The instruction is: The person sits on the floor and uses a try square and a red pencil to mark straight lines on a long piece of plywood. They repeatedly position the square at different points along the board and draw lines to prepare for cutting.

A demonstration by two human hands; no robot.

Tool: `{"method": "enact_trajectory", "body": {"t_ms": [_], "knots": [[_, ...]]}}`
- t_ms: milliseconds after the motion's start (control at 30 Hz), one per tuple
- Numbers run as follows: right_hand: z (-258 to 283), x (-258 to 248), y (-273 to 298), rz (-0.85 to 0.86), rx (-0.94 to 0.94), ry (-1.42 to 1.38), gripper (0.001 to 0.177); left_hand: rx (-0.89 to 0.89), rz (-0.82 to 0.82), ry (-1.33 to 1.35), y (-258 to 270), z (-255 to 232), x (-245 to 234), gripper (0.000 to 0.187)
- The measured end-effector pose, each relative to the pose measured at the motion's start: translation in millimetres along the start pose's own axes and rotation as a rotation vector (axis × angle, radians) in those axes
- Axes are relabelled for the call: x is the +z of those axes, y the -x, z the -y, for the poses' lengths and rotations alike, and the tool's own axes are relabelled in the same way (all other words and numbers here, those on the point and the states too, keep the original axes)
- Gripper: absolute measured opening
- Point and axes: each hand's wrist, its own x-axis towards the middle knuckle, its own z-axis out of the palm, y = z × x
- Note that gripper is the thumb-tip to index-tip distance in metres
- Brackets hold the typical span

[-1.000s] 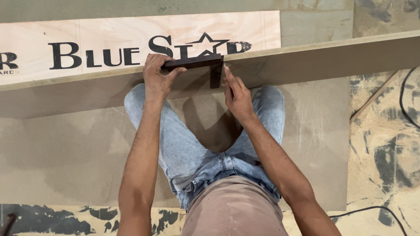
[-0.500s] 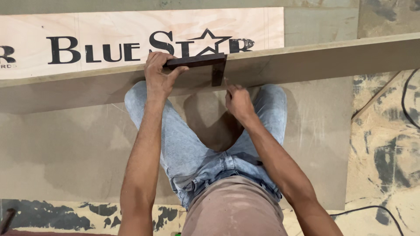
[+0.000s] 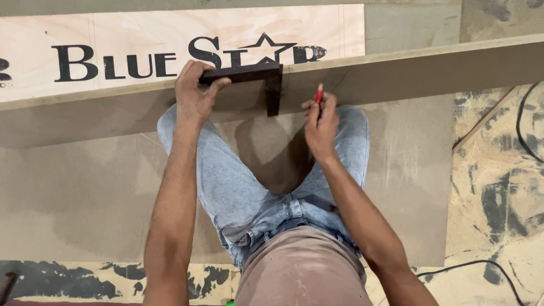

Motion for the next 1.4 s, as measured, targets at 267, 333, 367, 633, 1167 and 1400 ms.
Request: {"method": "enact_trajectory", "body": {"t_ms": [267,333,367,633,1167,1400], "knots": [[-74,48,37,0.273,0.373,-0.211,0.031,-0.033,-0.01,-0.074,-9,9,8,0.034],[-72,52,45,0.333,0.468,-0.402,0.032,-0.042,-0.027,-0.061,-5,8,8,0.032],[-69,53,44,0.255,0.46,-0.4,0.034,-0.038,-0.038,-0.053,-7,7,9,0.032],[-36,3,28,-0.051,0.332,-0.364,0.038,0.048,-0.118,0.017,7,2,18,0.032],[20,-45,17,-0.031,0.276,-0.508,0.03,0.013,0.092,-0.52,29,7,61,0.044],[47,-15,37,0.026,0.234,-0.427,0.036,0.053,0.021,-0.42,22,-19,80,0.013]]}}
